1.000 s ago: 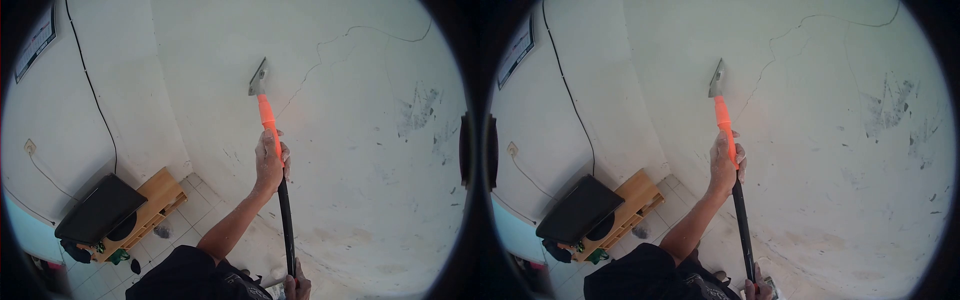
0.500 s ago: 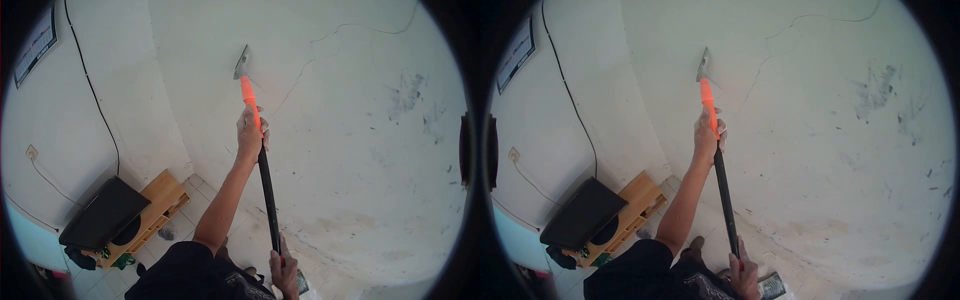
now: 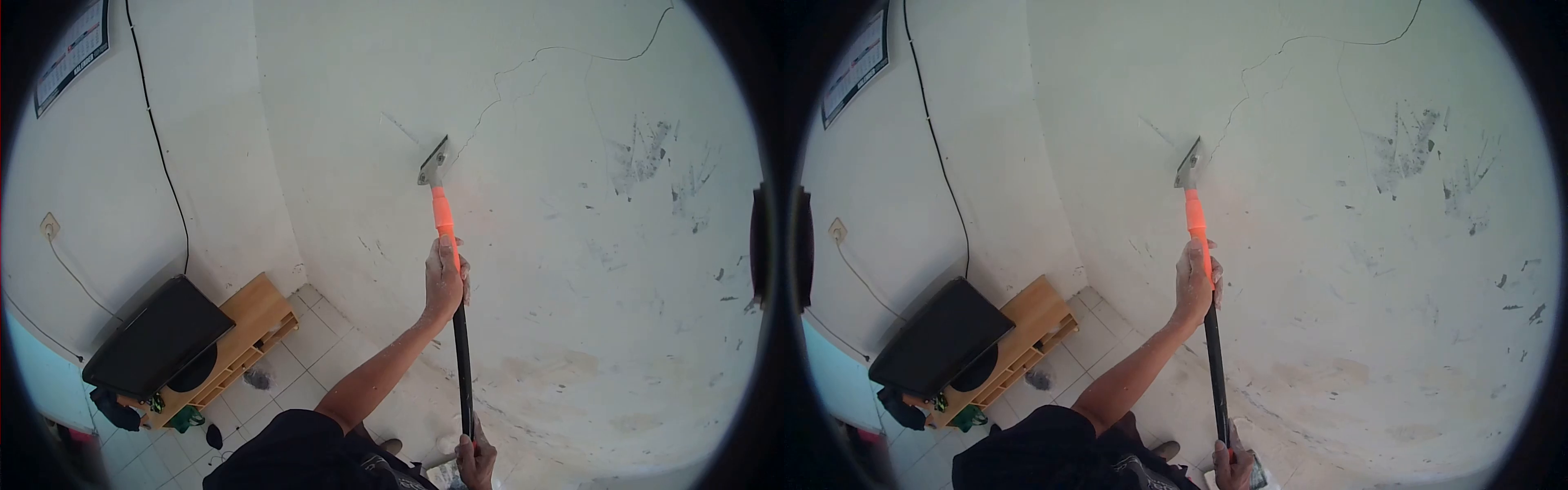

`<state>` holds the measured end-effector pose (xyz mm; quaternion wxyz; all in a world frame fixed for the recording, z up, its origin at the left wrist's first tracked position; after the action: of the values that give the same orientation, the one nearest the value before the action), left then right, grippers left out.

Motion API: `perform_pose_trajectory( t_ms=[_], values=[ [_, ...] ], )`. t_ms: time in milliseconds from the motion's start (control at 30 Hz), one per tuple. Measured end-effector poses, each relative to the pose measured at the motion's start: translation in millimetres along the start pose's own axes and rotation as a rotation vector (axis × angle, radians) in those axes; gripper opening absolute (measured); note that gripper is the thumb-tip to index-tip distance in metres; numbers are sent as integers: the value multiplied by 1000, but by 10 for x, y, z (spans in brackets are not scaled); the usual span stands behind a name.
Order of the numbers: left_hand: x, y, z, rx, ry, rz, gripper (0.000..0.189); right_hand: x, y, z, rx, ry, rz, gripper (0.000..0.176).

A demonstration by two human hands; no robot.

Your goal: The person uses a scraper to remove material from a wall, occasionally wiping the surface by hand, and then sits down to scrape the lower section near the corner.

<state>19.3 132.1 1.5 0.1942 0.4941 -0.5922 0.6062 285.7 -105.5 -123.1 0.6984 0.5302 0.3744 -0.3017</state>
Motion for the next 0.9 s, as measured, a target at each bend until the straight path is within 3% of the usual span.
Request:
perform_pose_trajectory(
  t_ms=[300,433,500,633,733,800,900],
  values=[
    [251,122,-333,26,-24,5,59,-163,-5,-361,-12,23,93,51],
    [339,173,-487,59,-48,44,51,-142,-18,-520,-38,49,158,50],
    [438,227,-571,73,-65,38,54,-445,5,-610,36,210,101,47],
    [709,512,-959,122,-103,18,54,-1280,-67,-935,-51,156,-23,54],
    [908,797,-1266,157,-141,-12,54,-1442,-233,-1181,-135,114,36,49],
    [976,923,-1389,167,-158,-9,54,-1673,-306,-1260,-69,295,11,52],
    [910,974,-1371,179,-155,-18,53,-1591,-343,-1245,-76,263,-45,50]
  ],
)
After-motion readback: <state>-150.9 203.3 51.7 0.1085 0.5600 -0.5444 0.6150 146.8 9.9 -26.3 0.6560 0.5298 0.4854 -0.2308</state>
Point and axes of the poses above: each hand's wrist, its own z-axis away from the middle knuckle, its own y-axis out of the back of the hand, x = y × z, the point moved 8 cm from there along -z, towards the middle knuckle, and after that the axes turned 2 degrees about -x, right-handed, at the moved point
